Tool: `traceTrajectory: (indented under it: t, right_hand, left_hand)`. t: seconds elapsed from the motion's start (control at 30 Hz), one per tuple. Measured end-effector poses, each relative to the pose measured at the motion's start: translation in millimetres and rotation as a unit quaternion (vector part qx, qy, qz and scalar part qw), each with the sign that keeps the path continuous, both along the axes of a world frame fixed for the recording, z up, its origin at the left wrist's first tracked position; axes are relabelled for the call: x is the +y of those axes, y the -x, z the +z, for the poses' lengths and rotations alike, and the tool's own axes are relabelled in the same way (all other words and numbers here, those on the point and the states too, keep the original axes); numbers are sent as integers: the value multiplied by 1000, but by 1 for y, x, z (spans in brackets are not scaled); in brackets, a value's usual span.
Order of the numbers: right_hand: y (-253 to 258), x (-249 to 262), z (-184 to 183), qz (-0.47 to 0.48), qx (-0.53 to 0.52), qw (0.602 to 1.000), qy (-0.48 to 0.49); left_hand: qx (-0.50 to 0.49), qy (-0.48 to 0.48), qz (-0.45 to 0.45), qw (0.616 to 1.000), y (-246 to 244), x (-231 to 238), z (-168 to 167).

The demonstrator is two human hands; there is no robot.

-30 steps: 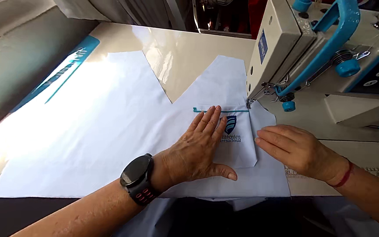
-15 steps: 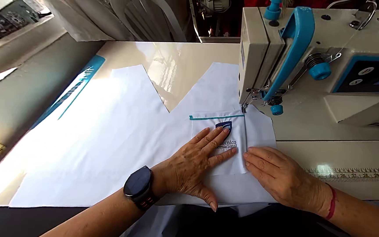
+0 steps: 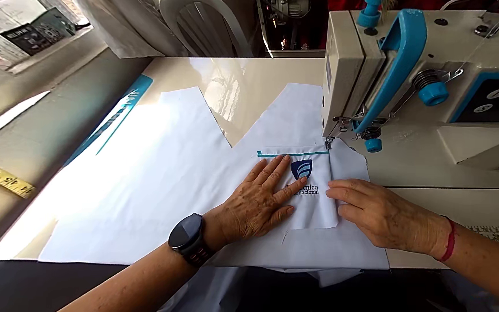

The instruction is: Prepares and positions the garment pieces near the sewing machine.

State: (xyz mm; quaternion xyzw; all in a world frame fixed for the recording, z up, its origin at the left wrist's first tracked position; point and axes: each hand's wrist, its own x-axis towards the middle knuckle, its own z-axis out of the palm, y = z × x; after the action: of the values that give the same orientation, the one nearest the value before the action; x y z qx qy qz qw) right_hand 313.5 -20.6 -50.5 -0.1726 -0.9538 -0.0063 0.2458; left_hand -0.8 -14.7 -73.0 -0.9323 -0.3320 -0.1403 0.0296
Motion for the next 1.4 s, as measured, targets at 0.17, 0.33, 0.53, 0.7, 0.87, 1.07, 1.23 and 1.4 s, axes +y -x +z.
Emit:
traceTrajectory:
  t: [0.17, 0.33, 0.53, 0.7, 0.87, 1.07, 1.23, 1.4]
  right_hand:
    - [-1, -3, 1, 5, -7, 1000, -5]
    - [7, 9, 18, 73, -65, 989, -114]
    - [12, 5, 9, 92, -43, 983, -155]
    - [4, -10, -5, 16, 1, 996, -86]
    - [-13, -8, -14, 6, 6, 1000, -21]
    - [-11, -7, -17, 0, 26, 1000, -18]
    - [-12, -4, -12, 10, 21, 1000, 3]
    - [-7, 26, -6, -64, 59, 996, 1]
  left_hand:
    - [6, 0, 2, 1000, -1, -1, 1]
    - [8, 7, -6, 1000, 0, 0, 1]
    - [-12, 1, -2, 1000, 1, 1, 1]
    - [-52, 83, -7, 995, 6, 5, 10]
    - [6, 31, 12, 999, 1, 4, 7]
    - [-18, 32, 63, 997, -20, -5, 21]
    - [-23, 2, -8, 1000, -59, -15, 14]
    - [-27, 12, -48, 998, -53, -12, -1]
